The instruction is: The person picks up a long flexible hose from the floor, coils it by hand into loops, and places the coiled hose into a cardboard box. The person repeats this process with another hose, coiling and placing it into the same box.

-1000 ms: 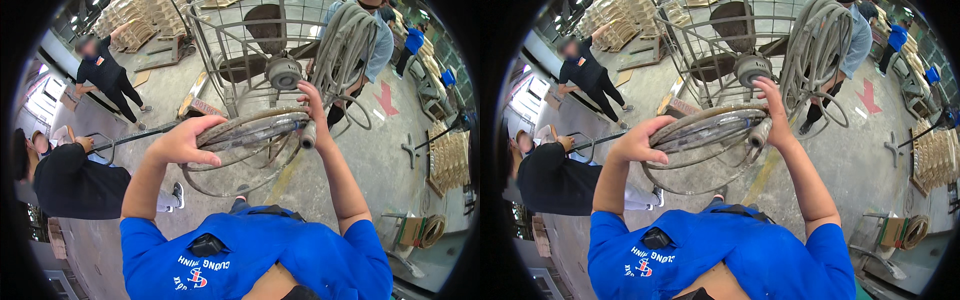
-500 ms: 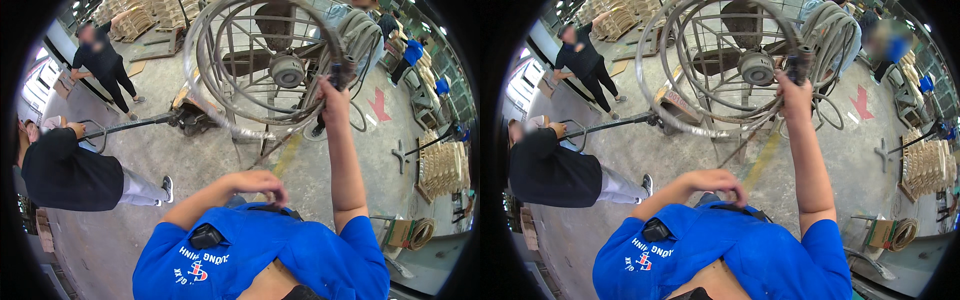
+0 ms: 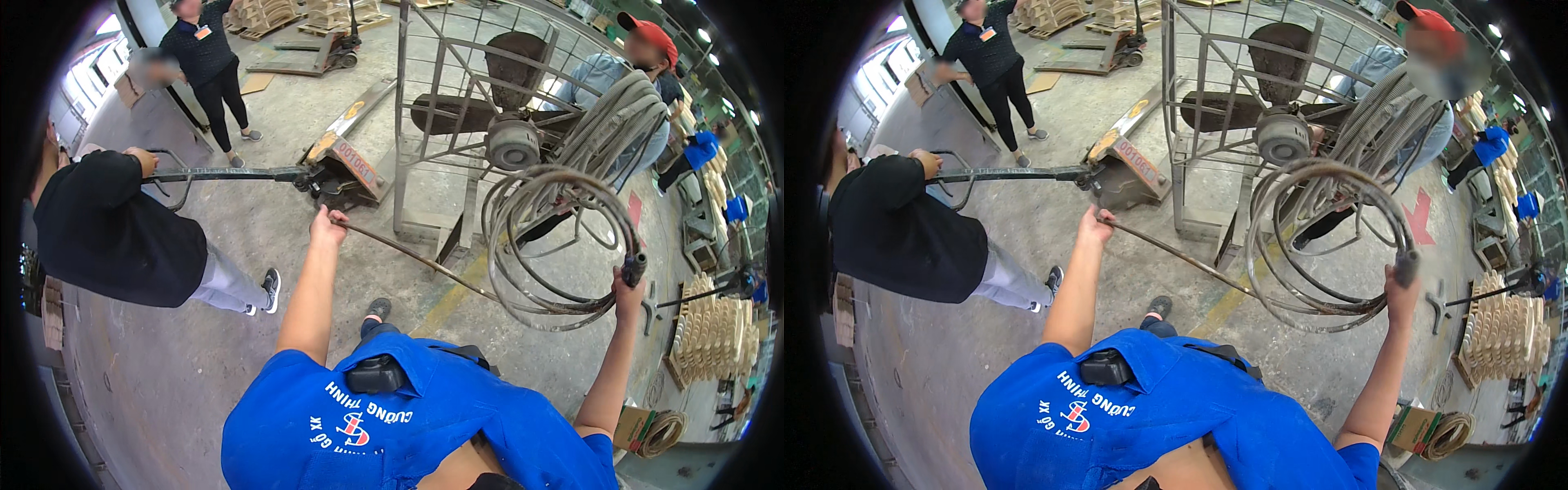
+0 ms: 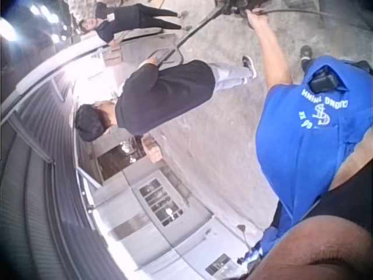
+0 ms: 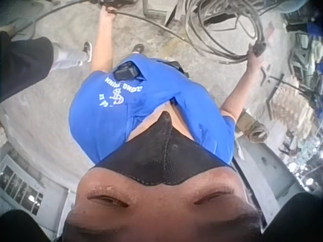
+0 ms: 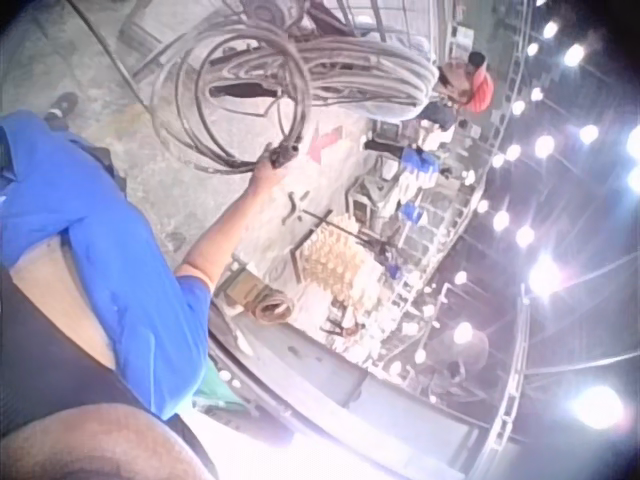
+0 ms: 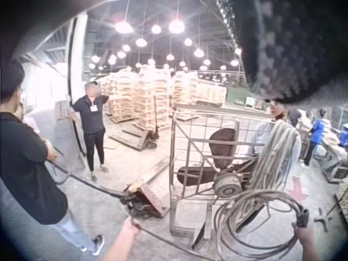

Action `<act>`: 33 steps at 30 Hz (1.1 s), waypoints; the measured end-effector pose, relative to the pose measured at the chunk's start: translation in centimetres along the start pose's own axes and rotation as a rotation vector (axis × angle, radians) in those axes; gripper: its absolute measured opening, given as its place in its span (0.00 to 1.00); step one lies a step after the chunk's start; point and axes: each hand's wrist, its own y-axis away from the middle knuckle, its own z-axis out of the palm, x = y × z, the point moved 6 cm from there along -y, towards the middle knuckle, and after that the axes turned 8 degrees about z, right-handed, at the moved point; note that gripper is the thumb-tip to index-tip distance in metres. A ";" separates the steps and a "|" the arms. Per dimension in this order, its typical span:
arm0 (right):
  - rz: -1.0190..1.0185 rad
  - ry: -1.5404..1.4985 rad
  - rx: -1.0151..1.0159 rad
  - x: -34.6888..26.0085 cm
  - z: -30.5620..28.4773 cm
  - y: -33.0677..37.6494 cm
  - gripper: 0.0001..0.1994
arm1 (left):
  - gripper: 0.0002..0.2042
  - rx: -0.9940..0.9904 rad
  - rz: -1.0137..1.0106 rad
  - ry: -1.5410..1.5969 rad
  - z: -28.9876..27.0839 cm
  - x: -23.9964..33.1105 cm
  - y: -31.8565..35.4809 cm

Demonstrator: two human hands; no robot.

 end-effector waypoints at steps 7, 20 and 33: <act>-0.313 0.183 -0.188 -2.0 7.0 1.3 0.11 | 0.09 -0.003 0.464 -0.336 2.8 9.3 1.0; -1.172 0.078 -0.605 -23.2 24.9 14.8 0.13 | 0.17 -0.236 1.343 -0.770 6.5 13.3 26.3; -1.349 -0.382 -0.817 -36.1 26.7 21.0 0.13 | 0.13 -0.379 1.490 -1.179 6.5 22.5 40.0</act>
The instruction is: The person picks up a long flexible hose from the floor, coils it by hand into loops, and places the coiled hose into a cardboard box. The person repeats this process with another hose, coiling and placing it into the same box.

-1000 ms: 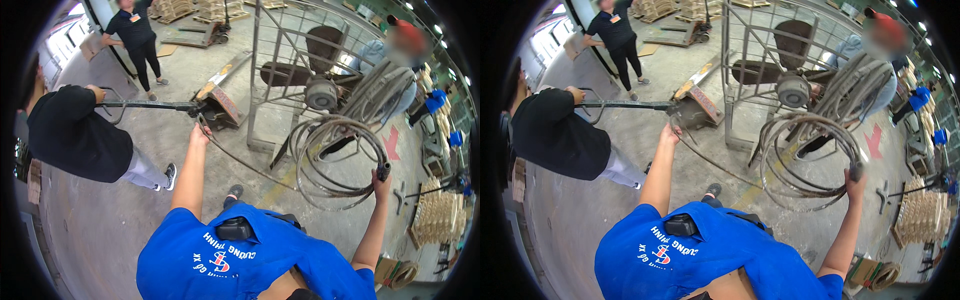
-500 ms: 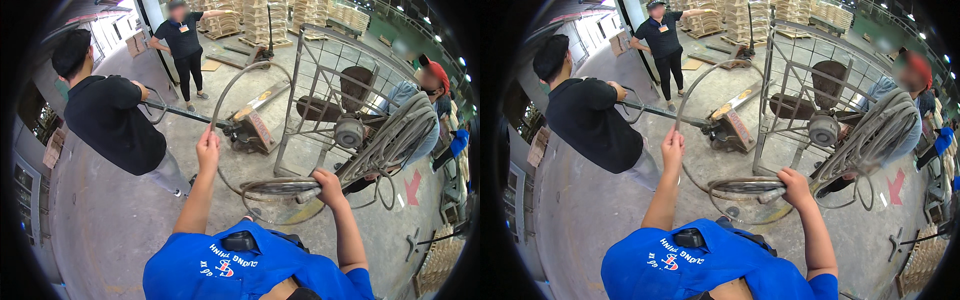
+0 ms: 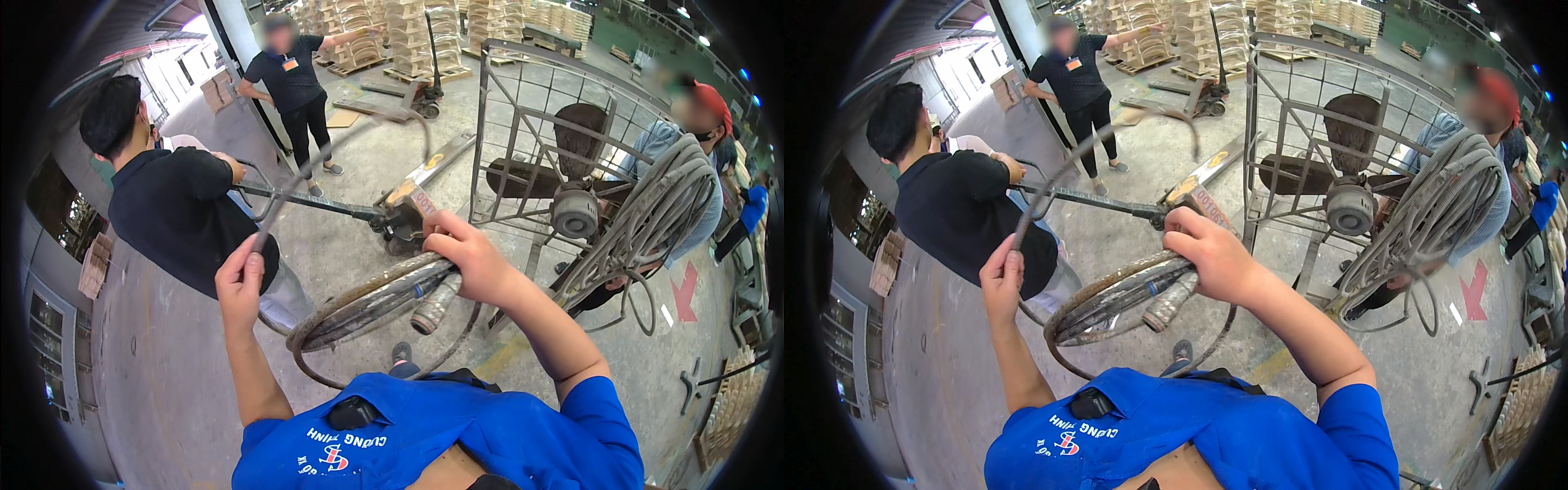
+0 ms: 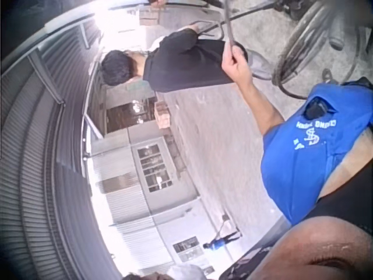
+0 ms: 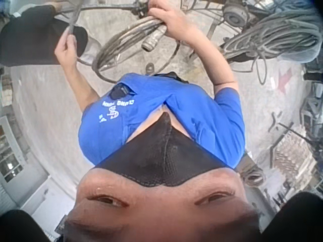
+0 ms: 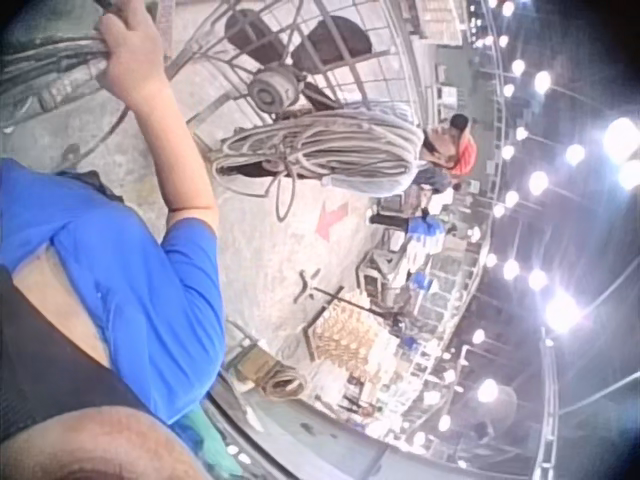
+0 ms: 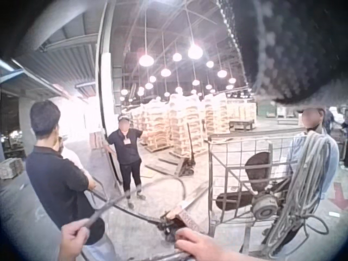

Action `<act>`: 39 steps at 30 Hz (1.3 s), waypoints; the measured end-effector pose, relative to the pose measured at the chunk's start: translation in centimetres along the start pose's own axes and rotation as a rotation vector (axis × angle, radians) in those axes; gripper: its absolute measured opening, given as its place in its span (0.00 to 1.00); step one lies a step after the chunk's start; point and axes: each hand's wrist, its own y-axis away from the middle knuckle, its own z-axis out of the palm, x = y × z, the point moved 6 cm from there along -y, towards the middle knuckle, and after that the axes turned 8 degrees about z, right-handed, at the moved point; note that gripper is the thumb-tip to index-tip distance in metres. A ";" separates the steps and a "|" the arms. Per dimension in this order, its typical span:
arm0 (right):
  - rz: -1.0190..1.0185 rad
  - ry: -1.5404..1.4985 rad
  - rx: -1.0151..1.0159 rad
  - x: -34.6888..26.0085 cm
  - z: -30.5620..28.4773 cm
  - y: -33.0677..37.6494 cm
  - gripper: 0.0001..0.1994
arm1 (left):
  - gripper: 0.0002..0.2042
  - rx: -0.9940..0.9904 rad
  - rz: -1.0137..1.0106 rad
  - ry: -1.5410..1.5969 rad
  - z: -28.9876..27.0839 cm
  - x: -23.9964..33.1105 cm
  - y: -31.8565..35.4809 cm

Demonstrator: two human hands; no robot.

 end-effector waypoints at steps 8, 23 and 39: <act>0.075 0.401 0.285 2.9 2.3 -2.8 0.11 | 0.09 -0.529 0.151 -0.113 3.0 -2.6 -4.8; 0.898 0.266 0.375 16.4 7.8 3.6 0.31 | 0.08 -1.004 0.134 0.445 22.2 -21.9 -16.7; 1.022 -0.156 2.128 7.1 0.7 41.1 0.13 | 0.10 -1.102 0.069 0.535 45.2 -22.4 -26.3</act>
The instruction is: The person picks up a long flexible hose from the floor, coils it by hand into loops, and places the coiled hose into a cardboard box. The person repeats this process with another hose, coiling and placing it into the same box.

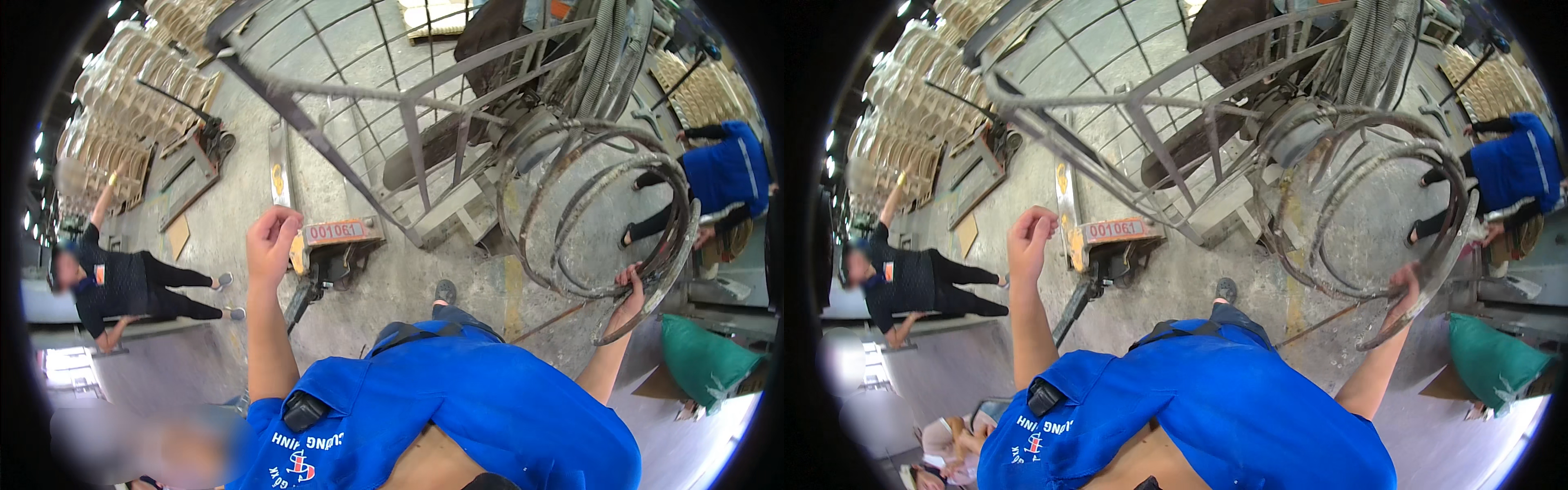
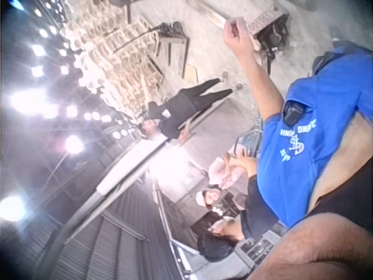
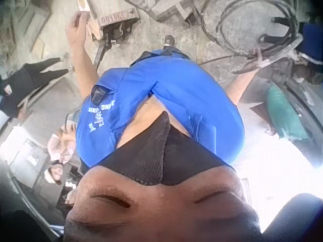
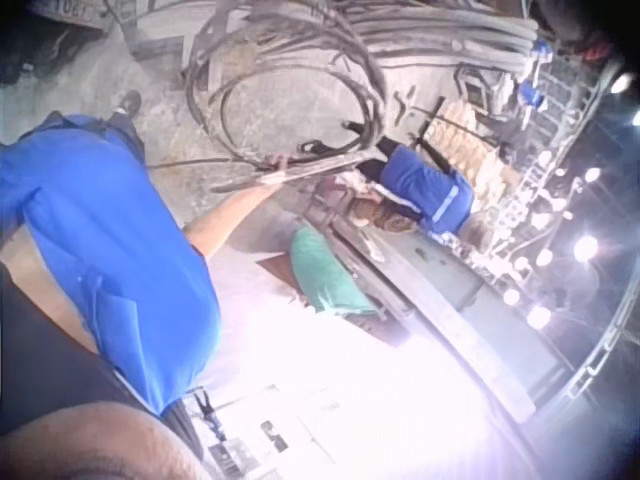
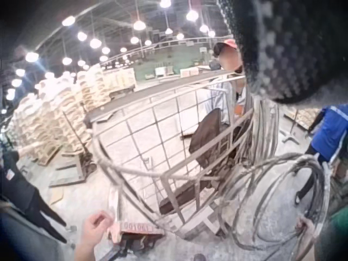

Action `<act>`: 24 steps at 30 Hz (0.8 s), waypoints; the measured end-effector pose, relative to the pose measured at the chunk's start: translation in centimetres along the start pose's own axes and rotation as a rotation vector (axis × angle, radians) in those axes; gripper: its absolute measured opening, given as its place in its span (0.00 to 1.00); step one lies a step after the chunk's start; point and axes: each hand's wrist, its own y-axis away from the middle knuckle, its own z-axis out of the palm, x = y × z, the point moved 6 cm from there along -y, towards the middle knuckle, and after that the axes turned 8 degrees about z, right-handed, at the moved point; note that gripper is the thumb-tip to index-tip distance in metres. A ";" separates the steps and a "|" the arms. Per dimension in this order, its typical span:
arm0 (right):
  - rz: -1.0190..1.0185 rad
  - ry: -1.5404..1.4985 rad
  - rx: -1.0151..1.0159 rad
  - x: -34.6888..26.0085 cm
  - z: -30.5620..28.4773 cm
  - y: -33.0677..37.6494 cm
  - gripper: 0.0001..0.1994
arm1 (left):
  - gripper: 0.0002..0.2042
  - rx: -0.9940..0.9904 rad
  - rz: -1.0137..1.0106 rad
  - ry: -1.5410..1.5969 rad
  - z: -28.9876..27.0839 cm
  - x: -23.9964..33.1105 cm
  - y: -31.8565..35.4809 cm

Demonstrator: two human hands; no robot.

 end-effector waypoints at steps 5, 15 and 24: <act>-0.244 0.616 -0.002 -10.0 5.5 2.4 0.13 | 0.28 -0.572 0.487 0.183 7.1 11.1 -3.2; -0.790 1.721 -0.356 -0.1 25.8 19.9 0.11 | 0.53 -1.090 0.817 -0.261 26.2 8.3 4.7; -0.597 1.475 -0.493 17.4 32.7 26.9 0.14 | 0.51 -1.314 0.203 -0.113 18.2 -6.6 8.8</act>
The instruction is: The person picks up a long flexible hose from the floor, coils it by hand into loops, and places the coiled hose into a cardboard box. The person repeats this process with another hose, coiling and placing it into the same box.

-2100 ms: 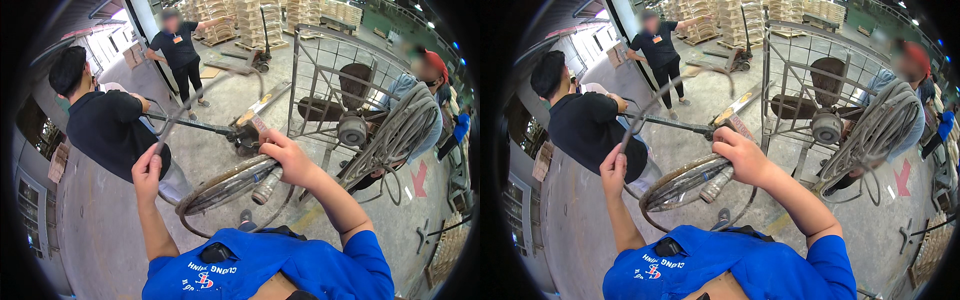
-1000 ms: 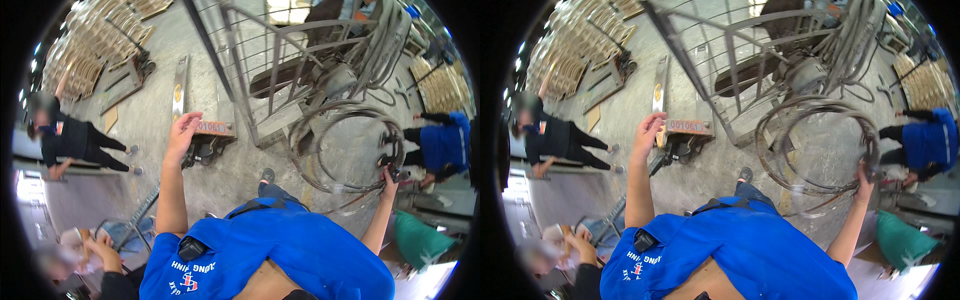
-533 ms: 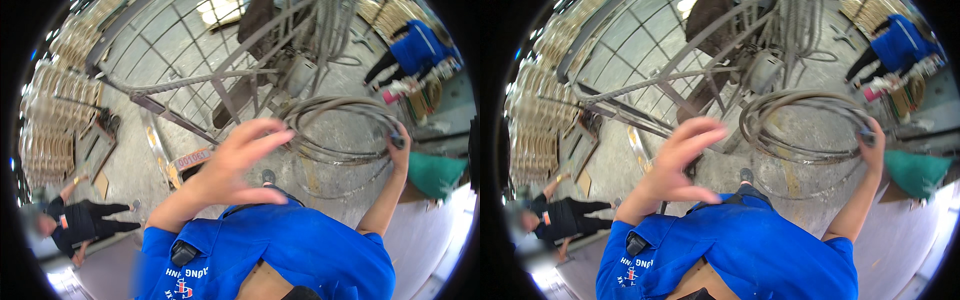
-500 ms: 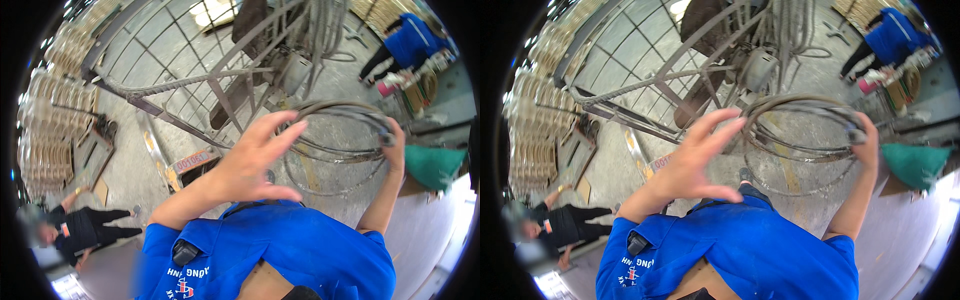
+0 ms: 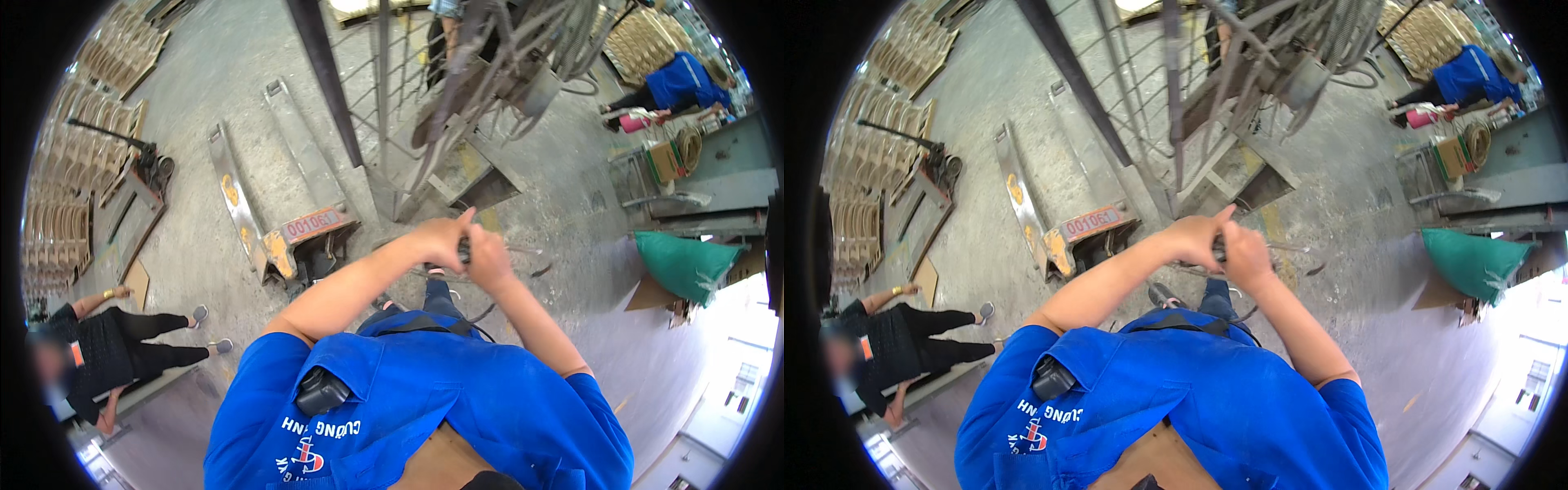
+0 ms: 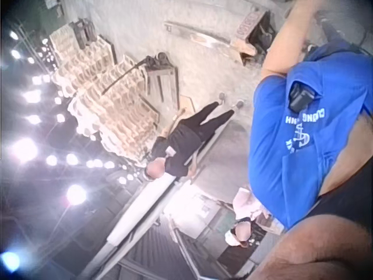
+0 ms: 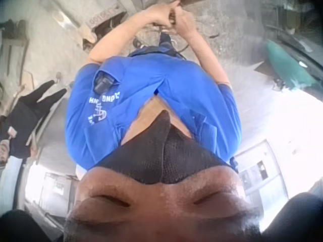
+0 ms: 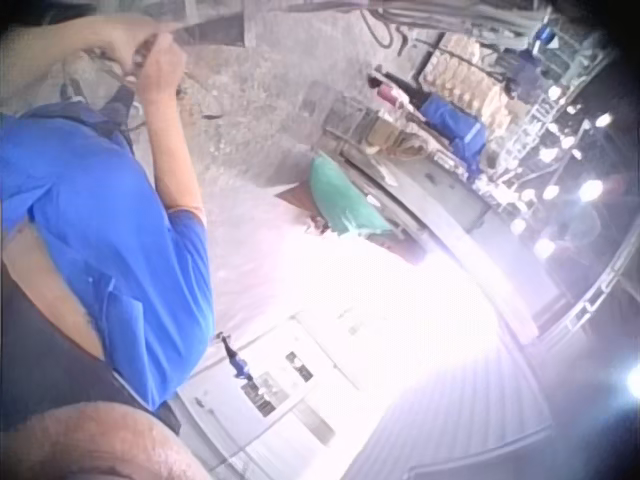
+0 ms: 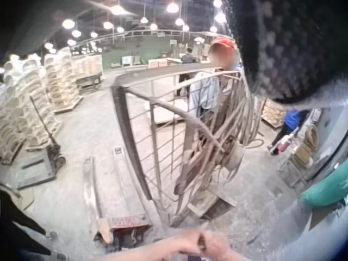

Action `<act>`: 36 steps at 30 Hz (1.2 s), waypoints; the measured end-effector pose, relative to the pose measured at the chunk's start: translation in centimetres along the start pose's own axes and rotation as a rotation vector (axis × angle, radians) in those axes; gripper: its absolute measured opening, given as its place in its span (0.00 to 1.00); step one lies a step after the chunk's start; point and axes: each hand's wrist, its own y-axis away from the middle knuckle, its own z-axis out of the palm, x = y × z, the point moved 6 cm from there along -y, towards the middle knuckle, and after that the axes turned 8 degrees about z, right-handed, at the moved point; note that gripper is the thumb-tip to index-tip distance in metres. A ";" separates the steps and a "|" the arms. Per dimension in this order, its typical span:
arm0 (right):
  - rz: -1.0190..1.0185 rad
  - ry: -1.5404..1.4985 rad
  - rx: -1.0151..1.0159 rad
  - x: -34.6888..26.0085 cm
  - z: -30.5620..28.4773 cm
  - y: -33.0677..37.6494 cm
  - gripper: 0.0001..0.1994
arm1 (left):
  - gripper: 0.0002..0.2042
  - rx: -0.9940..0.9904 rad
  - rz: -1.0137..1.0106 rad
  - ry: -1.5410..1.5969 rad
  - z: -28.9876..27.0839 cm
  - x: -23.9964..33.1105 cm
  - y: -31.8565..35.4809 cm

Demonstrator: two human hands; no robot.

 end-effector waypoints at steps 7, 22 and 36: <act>-0.362 -0.224 -0.316 -10.6 7.7 -1.6 0.23 | 0.30 0.035 -0.295 0.017 1.7 -8.6 13.8; 1.139 -1.386 -0.416 18.3 18.3 -8.9 0.35 | 0.21 1.242 -0.788 0.809 -7.6 -17.2 42.5; 1.129 -2.000 -0.098 19.8 26.6 -15.9 0.21 | 0.28 1.270 0.005 0.444 -27.6 -7.0 17.1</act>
